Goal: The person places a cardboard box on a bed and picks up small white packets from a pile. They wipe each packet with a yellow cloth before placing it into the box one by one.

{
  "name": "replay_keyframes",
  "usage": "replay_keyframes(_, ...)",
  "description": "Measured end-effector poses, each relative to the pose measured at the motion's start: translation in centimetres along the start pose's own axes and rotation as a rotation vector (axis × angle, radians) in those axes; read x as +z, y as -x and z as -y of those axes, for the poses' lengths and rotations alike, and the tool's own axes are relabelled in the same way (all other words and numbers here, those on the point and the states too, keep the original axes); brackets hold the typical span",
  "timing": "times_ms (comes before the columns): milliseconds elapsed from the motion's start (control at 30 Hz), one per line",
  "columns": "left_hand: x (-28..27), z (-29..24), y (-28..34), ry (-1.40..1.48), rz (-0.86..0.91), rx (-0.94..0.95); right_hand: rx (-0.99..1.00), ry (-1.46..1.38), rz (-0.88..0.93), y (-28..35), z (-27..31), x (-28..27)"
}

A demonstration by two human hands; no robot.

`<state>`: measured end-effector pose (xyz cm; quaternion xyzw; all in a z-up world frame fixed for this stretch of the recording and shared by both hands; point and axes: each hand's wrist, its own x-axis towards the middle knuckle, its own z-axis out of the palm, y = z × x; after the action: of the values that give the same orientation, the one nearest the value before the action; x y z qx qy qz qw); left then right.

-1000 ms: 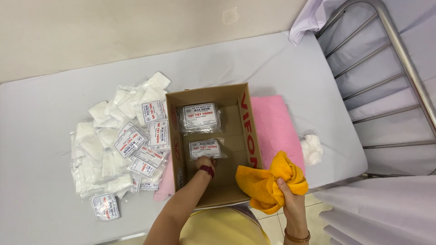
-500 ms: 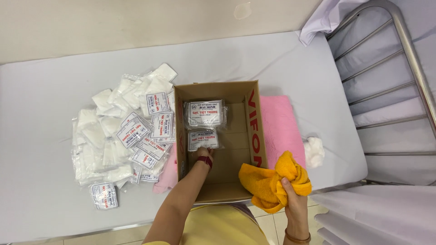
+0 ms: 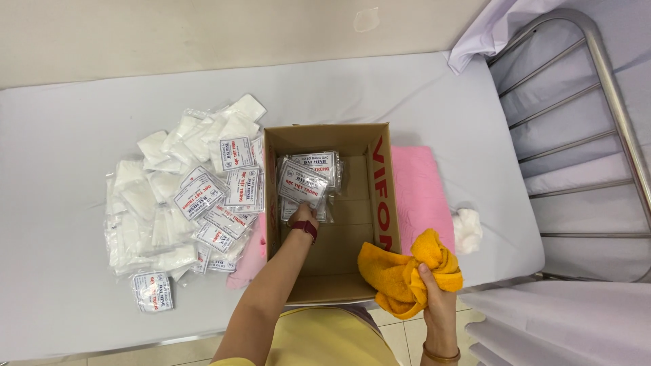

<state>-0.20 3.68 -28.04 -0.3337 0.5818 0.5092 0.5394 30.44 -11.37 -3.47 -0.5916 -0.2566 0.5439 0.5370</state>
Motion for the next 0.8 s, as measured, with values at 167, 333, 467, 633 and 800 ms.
replay_keyframes(167,2.9,-2.1,3.8,-0.027,0.021,-0.002,0.067,-0.019,-0.036,-0.2,-0.5,-0.4)
replay_keyframes(333,4.8,-3.0,2.7,-0.121,0.067,-0.012,0.095,-0.034,-0.077,-0.8,-1.4,-1.1)
replay_keyframes(467,5.5,-3.0,1.0,-0.077,0.085,-0.089,0.12,-0.034,-0.108,-1.2,-1.5,-1.0)
replay_keyframes(633,6.6,-2.2,-0.9,-0.194,0.175,0.034,0.116,-0.045,-0.098,-1.4,-1.3,-0.9)
replay_keyframes(800,6.7,-2.9,1.3,-0.342,0.205,0.014,0.094,-0.049,-0.067,-1.8,-1.5,-0.9)
